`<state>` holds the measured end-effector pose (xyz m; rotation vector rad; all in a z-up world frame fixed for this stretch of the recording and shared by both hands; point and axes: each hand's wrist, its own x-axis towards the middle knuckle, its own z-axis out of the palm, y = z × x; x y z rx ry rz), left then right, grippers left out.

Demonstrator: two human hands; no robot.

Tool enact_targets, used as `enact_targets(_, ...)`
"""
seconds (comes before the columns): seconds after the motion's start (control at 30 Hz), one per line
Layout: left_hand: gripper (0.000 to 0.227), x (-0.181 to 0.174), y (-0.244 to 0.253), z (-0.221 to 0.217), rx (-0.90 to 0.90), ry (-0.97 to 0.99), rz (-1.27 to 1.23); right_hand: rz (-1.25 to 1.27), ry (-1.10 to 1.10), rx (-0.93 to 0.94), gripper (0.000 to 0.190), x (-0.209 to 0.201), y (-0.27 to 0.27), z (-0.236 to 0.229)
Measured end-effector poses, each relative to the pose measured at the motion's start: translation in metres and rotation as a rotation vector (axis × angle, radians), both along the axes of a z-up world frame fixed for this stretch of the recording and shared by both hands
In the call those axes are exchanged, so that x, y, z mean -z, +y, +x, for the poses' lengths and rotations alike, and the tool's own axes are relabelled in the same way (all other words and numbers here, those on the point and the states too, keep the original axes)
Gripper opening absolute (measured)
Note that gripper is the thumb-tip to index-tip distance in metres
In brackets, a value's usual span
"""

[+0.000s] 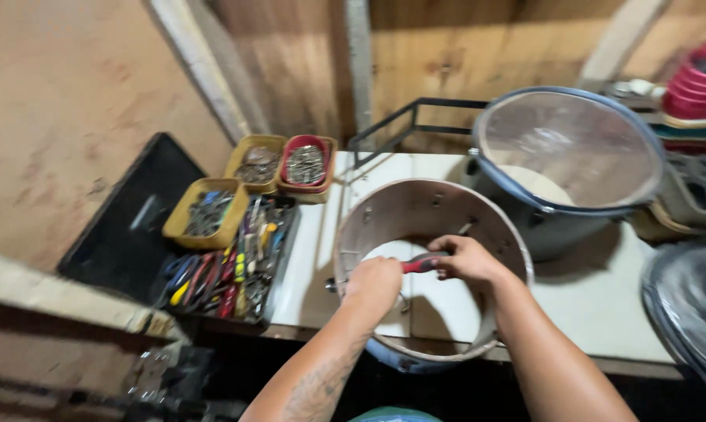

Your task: The person uses a screwdriver to tighten bolts on a drum shell. They then select bolts and washers from containers and insert them into the drum shell, securing them with the screwdriver.

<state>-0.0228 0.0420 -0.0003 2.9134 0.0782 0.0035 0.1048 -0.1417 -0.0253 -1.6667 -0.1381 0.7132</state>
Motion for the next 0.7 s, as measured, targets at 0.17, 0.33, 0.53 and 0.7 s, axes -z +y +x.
enact_targets(0.17, 0.024, -0.005, 0.005, -0.006, -0.03, 0.066, 0.031, -0.16, -0.222, -0.027, 0.042, 0.03, 0.007, 0.015)
enact_targets(0.33, 0.03, -0.013, 0.007, -0.008, -0.015, 0.035, 0.116, -0.227, -0.086, 0.116, 0.04, -0.037, 0.011, -0.017)
enact_targets(0.53, 0.023, -0.015, 0.008, -0.016, -0.052, -0.046, 0.172, -0.414, -0.037, 0.01, 0.056, -0.033, 0.003, -0.014)
enact_targets(0.7, 0.024, -0.009, 0.011, -0.009, -0.073, 0.11, 0.099, -0.092, 0.063, -0.006, 0.011, -0.041, 0.004, -0.015)
